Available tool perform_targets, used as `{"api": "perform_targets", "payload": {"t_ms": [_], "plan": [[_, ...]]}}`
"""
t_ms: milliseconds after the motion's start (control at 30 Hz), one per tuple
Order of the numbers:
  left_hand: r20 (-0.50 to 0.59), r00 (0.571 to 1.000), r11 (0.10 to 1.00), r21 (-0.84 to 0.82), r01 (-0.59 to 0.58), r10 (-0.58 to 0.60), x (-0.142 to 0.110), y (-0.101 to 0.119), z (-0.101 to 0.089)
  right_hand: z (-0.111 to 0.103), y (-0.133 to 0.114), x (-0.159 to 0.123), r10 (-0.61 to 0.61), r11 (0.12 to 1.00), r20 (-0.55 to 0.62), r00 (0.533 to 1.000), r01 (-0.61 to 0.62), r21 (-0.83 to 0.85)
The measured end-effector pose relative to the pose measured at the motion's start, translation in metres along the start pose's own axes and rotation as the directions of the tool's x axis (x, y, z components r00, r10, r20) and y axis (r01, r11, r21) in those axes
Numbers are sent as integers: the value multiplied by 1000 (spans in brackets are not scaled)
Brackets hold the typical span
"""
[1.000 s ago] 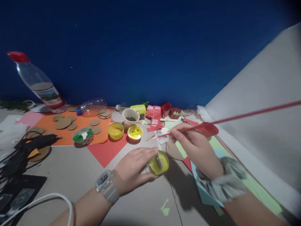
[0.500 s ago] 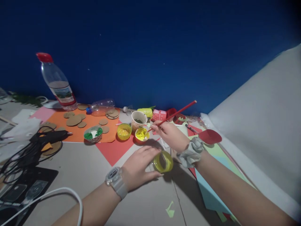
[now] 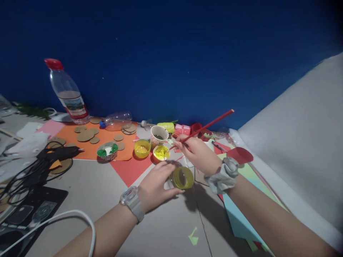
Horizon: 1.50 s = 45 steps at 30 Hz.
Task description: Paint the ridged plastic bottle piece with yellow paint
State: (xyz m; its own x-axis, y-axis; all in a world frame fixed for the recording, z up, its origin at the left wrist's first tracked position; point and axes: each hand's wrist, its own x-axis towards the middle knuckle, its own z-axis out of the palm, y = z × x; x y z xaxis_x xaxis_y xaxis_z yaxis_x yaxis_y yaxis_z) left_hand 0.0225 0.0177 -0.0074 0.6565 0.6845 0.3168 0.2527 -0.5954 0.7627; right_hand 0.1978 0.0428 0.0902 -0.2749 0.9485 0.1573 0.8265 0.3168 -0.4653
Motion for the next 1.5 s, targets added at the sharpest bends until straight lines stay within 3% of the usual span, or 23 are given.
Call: {"api": "perform_targets", "payload": {"t_ms": [567,1267,1400,1500], "plan": [[-70,991,991,-69,112,-117,1,-5,-1,-8,-22,-7,-27,991,13,1000,29,-130],[-92,989,993,-48,108,-113,0,-8,2,-2,-27,-6,-53,987,15,998,55,-153],[-91,988,992,-43,118,-122,0,-9,2,-14,-29,-11,-67,988,-33,997,62,-145],[-89,988,992,-39,120,-123,-1,-9,2,-24,-25,-25,-80,995,-175,981,68,-77]]}}
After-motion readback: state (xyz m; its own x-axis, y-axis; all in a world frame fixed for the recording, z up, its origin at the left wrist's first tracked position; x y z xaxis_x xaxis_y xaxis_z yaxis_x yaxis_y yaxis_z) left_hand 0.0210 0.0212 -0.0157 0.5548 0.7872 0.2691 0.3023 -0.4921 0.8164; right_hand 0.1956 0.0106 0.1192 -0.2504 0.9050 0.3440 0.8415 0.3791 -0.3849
